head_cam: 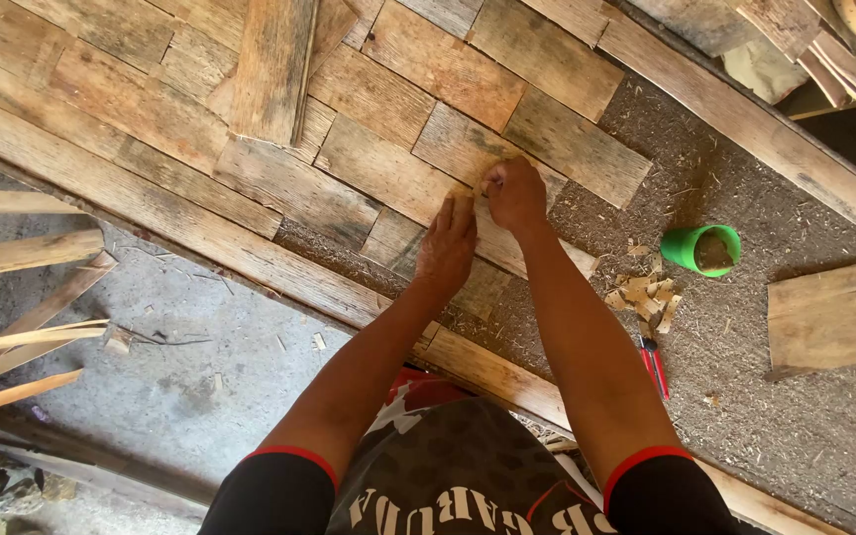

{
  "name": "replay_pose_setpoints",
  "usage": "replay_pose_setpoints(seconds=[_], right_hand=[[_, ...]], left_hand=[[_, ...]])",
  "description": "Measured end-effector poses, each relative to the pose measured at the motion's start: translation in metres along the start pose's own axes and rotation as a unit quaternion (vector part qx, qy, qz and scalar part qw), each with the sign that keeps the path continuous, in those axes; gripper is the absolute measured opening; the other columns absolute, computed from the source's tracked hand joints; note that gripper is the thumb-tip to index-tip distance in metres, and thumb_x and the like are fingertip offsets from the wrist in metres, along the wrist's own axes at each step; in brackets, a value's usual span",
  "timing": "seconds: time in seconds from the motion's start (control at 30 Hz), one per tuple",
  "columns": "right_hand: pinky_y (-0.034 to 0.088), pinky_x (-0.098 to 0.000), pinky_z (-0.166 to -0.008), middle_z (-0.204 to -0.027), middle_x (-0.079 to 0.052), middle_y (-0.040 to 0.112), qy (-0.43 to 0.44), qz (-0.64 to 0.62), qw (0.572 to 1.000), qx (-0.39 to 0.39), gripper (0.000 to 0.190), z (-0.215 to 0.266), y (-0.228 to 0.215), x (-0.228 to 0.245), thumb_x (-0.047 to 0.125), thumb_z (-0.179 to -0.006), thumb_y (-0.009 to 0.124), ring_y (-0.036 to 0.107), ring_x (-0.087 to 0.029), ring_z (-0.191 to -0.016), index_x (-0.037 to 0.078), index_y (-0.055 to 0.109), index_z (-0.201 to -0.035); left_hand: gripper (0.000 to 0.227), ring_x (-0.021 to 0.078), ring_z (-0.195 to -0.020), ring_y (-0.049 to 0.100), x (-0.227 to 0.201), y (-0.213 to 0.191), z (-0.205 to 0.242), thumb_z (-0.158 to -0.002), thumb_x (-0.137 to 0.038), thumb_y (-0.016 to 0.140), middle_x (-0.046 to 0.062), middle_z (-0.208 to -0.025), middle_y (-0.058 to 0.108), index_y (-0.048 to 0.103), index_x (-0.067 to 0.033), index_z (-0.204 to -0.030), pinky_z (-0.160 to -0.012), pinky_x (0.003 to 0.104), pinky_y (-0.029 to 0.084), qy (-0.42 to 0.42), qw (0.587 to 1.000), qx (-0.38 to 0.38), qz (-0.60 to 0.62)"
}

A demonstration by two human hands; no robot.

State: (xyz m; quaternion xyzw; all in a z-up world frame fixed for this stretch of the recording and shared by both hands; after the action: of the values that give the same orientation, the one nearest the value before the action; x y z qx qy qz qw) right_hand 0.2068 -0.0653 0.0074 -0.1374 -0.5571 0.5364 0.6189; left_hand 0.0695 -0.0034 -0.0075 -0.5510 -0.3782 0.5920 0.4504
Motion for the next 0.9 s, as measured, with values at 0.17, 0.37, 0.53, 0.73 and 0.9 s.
replay_pose_setpoints(seconds=[0.17, 0.37, 0.53, 0.73, 0.9], right_hand=[[0.05, -0.0459, -0.083, -0.102, -0.014, 0.06, -0.006, 0.008, 1.0, -0.005, 0.017, -0.001, 0.002, -0.002, 0.021, -0.093, 0.078, 0.063, -0.031, -0.092, 0.007, 0.072, -0.085], [0.051, -0.0461, -0.081, -0.102, -0.015, 0.06, -0.017, 0.002, 1.0, -0.017, 0.021, -0.001, 0.001, -0.003, 0.023, -0.091, 0.08, 0.063, -0.031, -0.09, 0.004, 0.071, -0.086], [0.052, -0.0461, -0.081, -0.101, -0.015, 0.062, -0.026, -0.004, 0.999, -0.025, 0.021, -0.001, 0.006, -0.011, 0.023, -0.09, 0.081, 0.064, -0.032, -0.09, 0.004, 0.072, -0.087], [0.051, -0.0475, -0.08, -0.098, -0.017, 0.063, -0.069, -0.011, 0.995, -0.077, 0.021, 0.0, 0.003, -0.008, 0.021, -0.086, 0.083, 0.064, -0.035, -0.091, 0.003, 0.072, -0.085], [0.053, -0.044, -0.08, -0.095, -0.013, 0.065, -0.046, -0.04, 0.994, -0.086, 0.018, 0.011, -0.01, 0.008, 0.018, -0.084, 0.084, 0.065, -0.029, -0.088, 0.006, 0.071, -0.086]], left_hand=[[0.056, 0.0509, -0.15, 0.021, -0.006, -0.019, -0.003, -0.091, -0.006, 0.059, 0.022, -0.166, 0.02, 0.047, 0.0091, -0.143, -0.119, 0.05, 0.033, 0.003, 0.997, 0.073, -0.021], [0.05, 0.0532, -0.15, 0.021, -0.005, -0.004, -0.002, -0.093, -0.007, 0.06, 0.025, -0.166, 0.02, 0.053, 0.0068, -0.14, -0.12, 0.052, 0.033, 0.007, 0.997, 0.069, -0.025], [0.049, 0.0534, -0.149, 0.024, -0.005, -0.001, 0.0, -0.094, -0.01, 0.06, 0.025, -0.165, 0.022, 0.054, 0.007, -0.139, -0.121, 0.053, 0.034, 0.01, 0.999, 0.035, -0.019], [0.054, 0.0535, -0.149, 0.023, -0.005, -0.005, -0.001, -0.093, -0.012, 0.06, 0.027, -0.164, 0.023, 0.05, 0.0078, -0.142, -0.12, 0.053, 0.032, 0.016, 0.998, 0.048, -0.034], [0.053, 0.0535, -0.151, 0.022, -0.005, -0.003, 0.001, -0.095, -0.013, 0.06, 0.026, -0.164, 0.025, 0.05, 0.0077, -0.143, -0.121, 0.052, 0.031, 0.016, 0.999, 0.036, -0.034]])
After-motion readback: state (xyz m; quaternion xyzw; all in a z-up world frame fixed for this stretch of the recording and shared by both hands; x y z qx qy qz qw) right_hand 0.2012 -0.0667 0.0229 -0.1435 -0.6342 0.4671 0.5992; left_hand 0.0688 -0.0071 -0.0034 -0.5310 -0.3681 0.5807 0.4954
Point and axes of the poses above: each hand's wrist, its own z-axis away from the middle knuckle, its own y-axis out of the palm, x = y × z, the point moved 7 cm from there along -z, towards the middle knuckle
